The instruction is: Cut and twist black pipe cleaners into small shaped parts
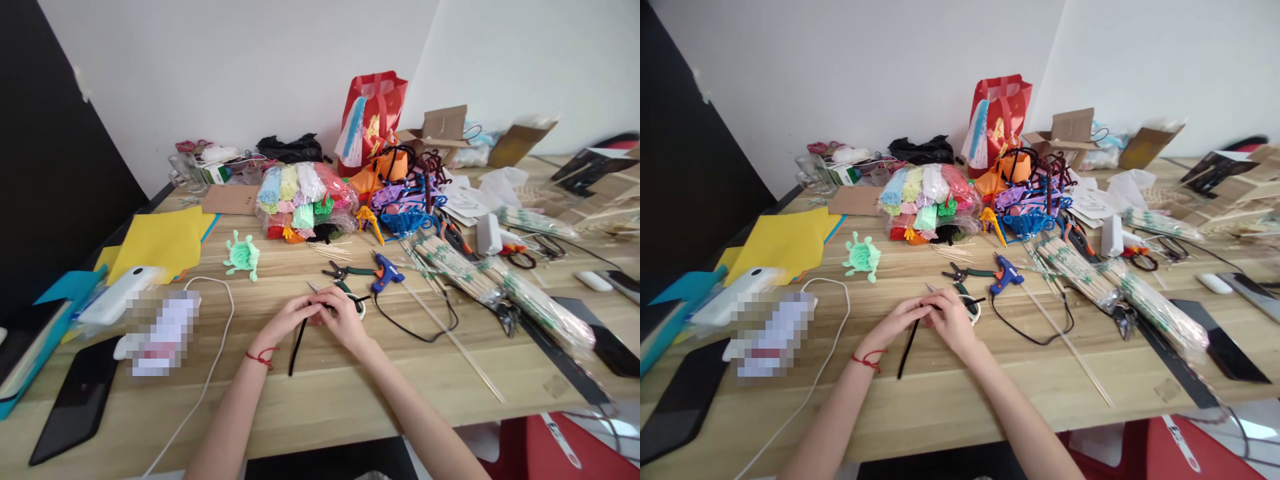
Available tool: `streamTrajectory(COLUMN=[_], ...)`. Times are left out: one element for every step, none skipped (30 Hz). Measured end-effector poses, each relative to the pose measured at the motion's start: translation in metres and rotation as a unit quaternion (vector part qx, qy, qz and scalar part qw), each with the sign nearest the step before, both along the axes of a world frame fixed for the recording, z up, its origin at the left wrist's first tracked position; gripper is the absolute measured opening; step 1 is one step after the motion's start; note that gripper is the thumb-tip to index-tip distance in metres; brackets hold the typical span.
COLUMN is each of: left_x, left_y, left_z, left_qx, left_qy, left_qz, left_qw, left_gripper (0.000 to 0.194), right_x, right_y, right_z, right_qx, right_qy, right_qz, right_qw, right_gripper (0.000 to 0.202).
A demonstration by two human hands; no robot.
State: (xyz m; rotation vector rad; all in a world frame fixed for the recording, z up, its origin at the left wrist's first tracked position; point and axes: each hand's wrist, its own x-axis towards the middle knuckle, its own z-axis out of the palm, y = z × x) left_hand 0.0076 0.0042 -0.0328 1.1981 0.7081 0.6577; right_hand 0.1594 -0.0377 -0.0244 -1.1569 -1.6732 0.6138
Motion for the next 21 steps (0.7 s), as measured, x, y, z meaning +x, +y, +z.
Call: streamTrajectory(left_x=[0.0, 0.0, 0.001, 0.001, 0.0, 0.0, -0.001, -0.002, -0.003, -0.005, -0.006, -0.007, -0.008, -0.009, -0.009, -0.009, -0.01, -0.01, -0.011, -0.012, -0.013], left_y=[0.0, 0.0, 0.0, 0.0, 0.001, 0.003, 0.004, 0.007, 0.009, 0.012, 0.014, 0.016, 0.018, 0.019, 0.02, 0.02, 0.02, 0.02, 0.019, 0.019, 0.018], left_z=[0.0, -0.001, -0.001, -0.001, -0.002, -0.002, -0.003, -0.004, -0.005, -0.006, -0.006, -0.006, -0.006, -0.005, -0.003, -0.001, 0.002, 0.004, 0.007, 0.009, 0.01], left_qx=[-0.023, -0.044, -0.06, -0.071, -0.076, -0.078, -0.08, -0.083, -0.085, -0.09, -0.097, -0.103, -0.108, -0.11, -0.106, -0.101, -0.094, -0.088, -0.086, -0.084, -0.08], left_qy=[-0.009, -0.02, -0.033, -0.046, -0.058, -0.071, -0.085, -0.098, -0.11, -0.122, -0.135, -0.15, -0.167, -0.185, -0.202, -0.217, -0.228, -0.237, -0.243, -0.248, -0.253], left_qz=[-0.004, -0.008, -0.007, -0.001, 0.013, 0.033, 0.058, 0.086, 0.115, 0.146, 0.177, 0.205, 0.227, 0.245, 0.256, 0.262, 0.265, 0.262, 0.254, 0.241, 0.225], left_qw=[1.0, 0.999, 0.998, 0.996, 0.995, 0.994, 0.991, 0.988, 0.984, 0.978, 0.97, 0.962, 0.953, 0.946, 0.939, 0.935, 0.932, 0.931, 0.932, 0.935, 0.938], left_gripper=[0.024, 0.023, 0.022, 0.021, 0.021, 0.021, 0.024, 0.028, 0.03, 0.031, 0.03, 0.028, 0.026, 0.024, 0.022, 0.02, 0.018, 0.016, 0.015, 0.015, 0.017], right_x=[0.002, 0.005, 0.008, 0.012, 0.015, 0.019, 0.023, 0.026, 0.028, 0.029, 0.028, 0.027, 0.025, 0.023, 0.021, 0.02, 0.019, 0.019, 0.019, 0.021, 0.023], right_y=[0.001, 0.001, 0.003, 0.004, 0.005, 0.006, 0.006, 0.006, 0.006, 0.005, 0.004, 0.002, 0.0, -0.002, -0.004, -0.005, -0.006, -0.007, -0.007, -0.006, -0.005], right_z=[0.001, 0.002, 0.002, 0.003, 0.003, 0.003, 0.003, 0.003, 0.003, 0.003, 0.003, 0.003, 0.004, 0.004, 0.005, 0.005, 0.005, 0.005, 0.004, 0.003, 0.001], right_qx=[0.003, 0.003, 0.0, -0.004, -0.01, -0.02, -0.03, -0.042, -0.057, -0.074, -0.092, -0.111, -0.13, -0.146, -0.159, -0.17, -0.18, -0.187, -0.192, -0.194, -0.192], right_qy=[-0.013, -0.024, -0.033, -0.046, -0.063, -0.094, -0.133, -0.176, -0.219, -0.26, -0.297, -0.331, -0.361, -0.383, -0.398, -0.404, -0.404, -0.399, -0.388, -0.371, -0.344], right_qz=[0.003, -0.002, -0.015, -0.03, -0.054, -0.077, -0.09, -0.1, -0.105, -0.112, -0.119, -0.125, -0.129, -0.13, -0.134, -0.141, -0.147, -0.152, -0.153, -0.15, -0.147], right_qw=[1.0, 1.0, 0.999, 0.998, 0.996, 0.992, 0.987, 0.978, 0.968, 0.956, 0.943, 0.929, 0.915, 0.903, 0.894, 0.888, 0.885, 0.885, 0.888, 0.896, 0.907], right_gripper=[0.02, 0.023, 0.025, 0.026, 0.025, 0.024, 0.022, 0.02, 0.018, 0.017, 0.017, 0.018, 0.02, 0.023, 0.028, 0.034, 0.039, 0.043, 0.044, 0.044, 0.042])
